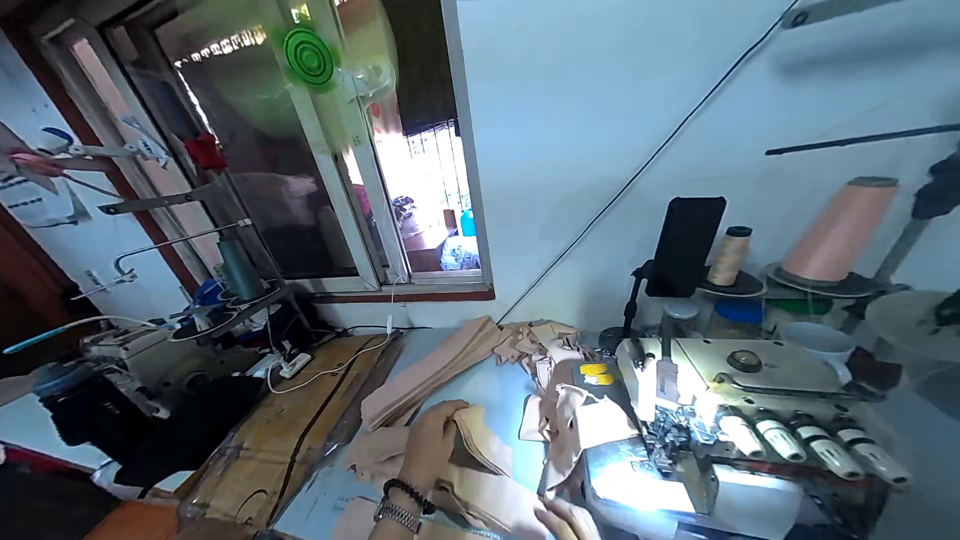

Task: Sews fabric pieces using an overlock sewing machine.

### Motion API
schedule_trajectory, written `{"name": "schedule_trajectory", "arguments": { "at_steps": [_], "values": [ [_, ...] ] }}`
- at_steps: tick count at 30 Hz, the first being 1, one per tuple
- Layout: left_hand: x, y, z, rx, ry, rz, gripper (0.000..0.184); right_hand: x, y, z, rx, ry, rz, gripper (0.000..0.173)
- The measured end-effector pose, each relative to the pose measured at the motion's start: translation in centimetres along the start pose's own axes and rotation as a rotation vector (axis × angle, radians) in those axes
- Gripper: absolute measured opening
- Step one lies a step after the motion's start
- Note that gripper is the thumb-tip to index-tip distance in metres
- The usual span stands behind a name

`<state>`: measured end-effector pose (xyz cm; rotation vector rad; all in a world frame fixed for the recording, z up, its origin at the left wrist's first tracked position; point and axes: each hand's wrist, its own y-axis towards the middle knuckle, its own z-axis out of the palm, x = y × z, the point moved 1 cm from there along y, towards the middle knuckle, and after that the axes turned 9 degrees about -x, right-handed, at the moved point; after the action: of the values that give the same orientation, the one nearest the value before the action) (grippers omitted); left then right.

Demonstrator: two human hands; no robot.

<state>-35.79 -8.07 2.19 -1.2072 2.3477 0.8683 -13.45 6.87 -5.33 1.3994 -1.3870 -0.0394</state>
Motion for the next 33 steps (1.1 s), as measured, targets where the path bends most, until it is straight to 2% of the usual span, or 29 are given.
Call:
{"name": "schedule_trajectory", "arguments": {
  "at_steps": [4, 6, 8, 9, 11, 13, 17, 20, 23, 25, 28, 30, 33],
  "values": [
    [-1.2, -1.9, -0.2, 0.037, 0.041, 0.017, 0.037, 2.7, 4.7, 5.3, 0.04, -0.014, 0.235, 0.071],
    [-1.4, -3.0, 0.1, 0.032, 0.03, 0.019, 0.037, 2.4, 6.8, 7.9, 0.101, -0.104, 0.357, 0.079],
    [-1.2, -4.2, 0.3, -0.052, -0.01, 0.037, 0.036, 1.8, 8.6, 9.5, 0.211, -0.215, 0.434, 0.073],
    [-0.8, -4.7, 0.5, -0.113, -0.034, 0.05, 0.035, 1.5, 9.3, 10.0, 0.248, -0.242, 0.456, 0.064],
    [0.1, -5.3, 0.7, -0.196, -0.04, 0.054, 0.034, 1.5, 10.2, 10.3, 0.207, -0.227, 0.438, 0.041],
    [0.9, -5.2, 0.4, -0.17, 0.037, 0.012, 0.038, 2.3, 11.2, 9.8, 0.083, -0.211, 0.298, 0.032],
    [4.0, -4.7, -0.6, -0.165, 0.18, -0.069, 0.038, 5.0, 13.5, 7.2, -0.084, -0.298, -0.06, 0.03],
    [6.5, -4.4, -2.0, -0.23, 0.199, -0.149, 0.042, 7.0, 14.4, 5.0, -0.093, -0.357, -0.188, 0.033],
    [8.8, -5.0, -4.3, -0.355, 0.165, -0.169, 0.037, 8.4, 13.8, 2.3, -0.02, -0.337, -0.137, 0.024],
    [10.4, -5.6, -6.5, -0.389, 0.032, -0.082, 0.03, 8.1, 12.6, 0.0, 0.085, -0.257, -0.023, 0.022],
    [12.2, -7.2, -9.9, -0.225, -0.338, -0.034, 0.023, 5.9, 10.0, -2.9, 0.305, -0.12, 0.162, 0.025],
    [12.2, -8.5, -11.2, -0.095, -0.507, -0.154, 0.019, 4.2, 7.8, -3.9, 0.427, -0.052, 0.292, 0.028],
    [11.7, -10.0, -10.9, 0.097, -0.501, -0.374, 0.014, 1.6, 4.6, -3.9, 0.5, -0.011, 0.484, 0.027]
  ]
}}
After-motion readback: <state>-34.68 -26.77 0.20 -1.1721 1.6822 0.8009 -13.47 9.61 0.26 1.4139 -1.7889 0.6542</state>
